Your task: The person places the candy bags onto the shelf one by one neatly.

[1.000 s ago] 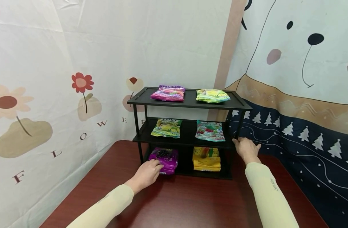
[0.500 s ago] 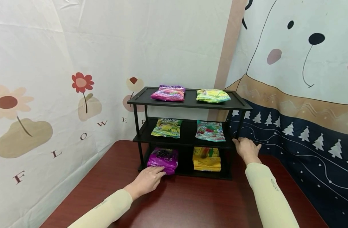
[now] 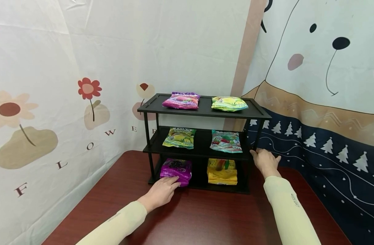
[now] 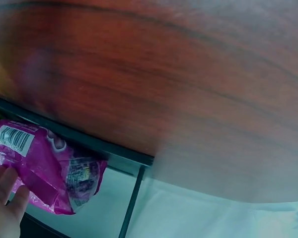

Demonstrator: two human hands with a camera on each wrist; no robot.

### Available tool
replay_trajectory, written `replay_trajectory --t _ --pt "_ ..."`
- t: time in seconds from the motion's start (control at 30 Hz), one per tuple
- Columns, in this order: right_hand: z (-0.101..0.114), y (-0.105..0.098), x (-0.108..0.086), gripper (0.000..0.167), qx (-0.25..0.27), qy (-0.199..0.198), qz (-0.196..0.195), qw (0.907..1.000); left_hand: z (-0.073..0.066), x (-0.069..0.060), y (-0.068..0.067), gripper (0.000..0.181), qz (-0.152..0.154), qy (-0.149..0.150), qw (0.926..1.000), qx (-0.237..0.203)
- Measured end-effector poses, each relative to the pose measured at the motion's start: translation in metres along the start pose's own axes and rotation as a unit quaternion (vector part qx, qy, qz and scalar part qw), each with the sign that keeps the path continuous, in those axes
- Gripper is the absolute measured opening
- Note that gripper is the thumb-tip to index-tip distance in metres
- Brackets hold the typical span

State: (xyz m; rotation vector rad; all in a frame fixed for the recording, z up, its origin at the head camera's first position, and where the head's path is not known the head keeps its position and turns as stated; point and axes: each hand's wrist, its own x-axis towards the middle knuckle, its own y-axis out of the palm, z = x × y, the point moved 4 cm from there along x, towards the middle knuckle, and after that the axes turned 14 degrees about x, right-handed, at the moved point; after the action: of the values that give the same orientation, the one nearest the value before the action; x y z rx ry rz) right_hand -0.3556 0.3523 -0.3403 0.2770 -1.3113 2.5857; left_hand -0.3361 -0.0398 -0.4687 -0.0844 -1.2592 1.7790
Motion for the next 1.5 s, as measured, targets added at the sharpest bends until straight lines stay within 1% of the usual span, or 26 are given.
replay_trajectory --t 0.07,0.17,0.3,0.53,0.77,0.93,1.1,1.2,1.33,1.4,1.43,1.5 --pt "0.0 0.0 0.0 0.052 0.0 -0.001 -0.001 1.0 0.001 0.003 0.001 0.034 0.012 -0.001 0.9999 -0.002" --pt "0.0 0.002 0.001 0.052 0.003 -0.001 0.001 1.0 0.003 0.007 0.004 0.035 0.044 -0.009 0.999 -0.007" --pt "-0.001 0.004 0.0 0.054 0.002 0.001 0.002 1.0 0.007 0.009 0.009 0.037 0.086 -0.022 0.9959 -0.021" --pt "0.001 0.003 0.0 0.054 0.002 0.005 -0.002 1.0 0.01 0.016 0.012 0.039 0.106 -0.032 0.9933 -0.032" --pt "0.003 0.007 -0.002 0.056 0.003 0.014 0.009 0.9999 0.01 0.021 0.013 0.039 0.164 -0.051 0.9842 -0.043" --pt "0.002 0.008 -0.003 0.056 0.004 0.01 -0.001 0.9999 0.008 0.024 0.011 0.042 0.192 -0.061 0.9774 -0.064" --pt "-0.005 0.01 -0.009 0.057 0.026 0.021 -0.024 0.9991 0.006 0.023 0.007 0.044 0.192 -0.063 0.9768 -0.071" --pt "-0.008 0.013 -0.016 0.062 0.055 0.045 -0.039 0.9967 0.01 0.021 0.003 0.044 0.181 -0.079 0.9778 -0.07" --pt "-0.012 0.023 -0.036 0.075 0.104 0.095 -0.048 0.9889 0.018 0.014 -0.004 0.046 0.161 -0.117 0.9776 -0.068" --pt "-0.013 0.031 -0.05 0.081 0.123 0.112 -0.043 0.9852 0.022 0.009 -0.009 0.05 0.149 -0.14 0.9761 -0.073" --pt "-0.013 0.036 -0.058 0.083 0.129 0.113 -0.035 0.9844 0.024 0.006 -0.011 0.053 0.143 -0.152 0.9749 -0.078" --pt "-0.011 0.048 -0.073 0.086 0.123 0.104 -0.017 0.9868 0.028 0.0 -0.015 0.059 0.134 -0.18 0.9702 -0.091"
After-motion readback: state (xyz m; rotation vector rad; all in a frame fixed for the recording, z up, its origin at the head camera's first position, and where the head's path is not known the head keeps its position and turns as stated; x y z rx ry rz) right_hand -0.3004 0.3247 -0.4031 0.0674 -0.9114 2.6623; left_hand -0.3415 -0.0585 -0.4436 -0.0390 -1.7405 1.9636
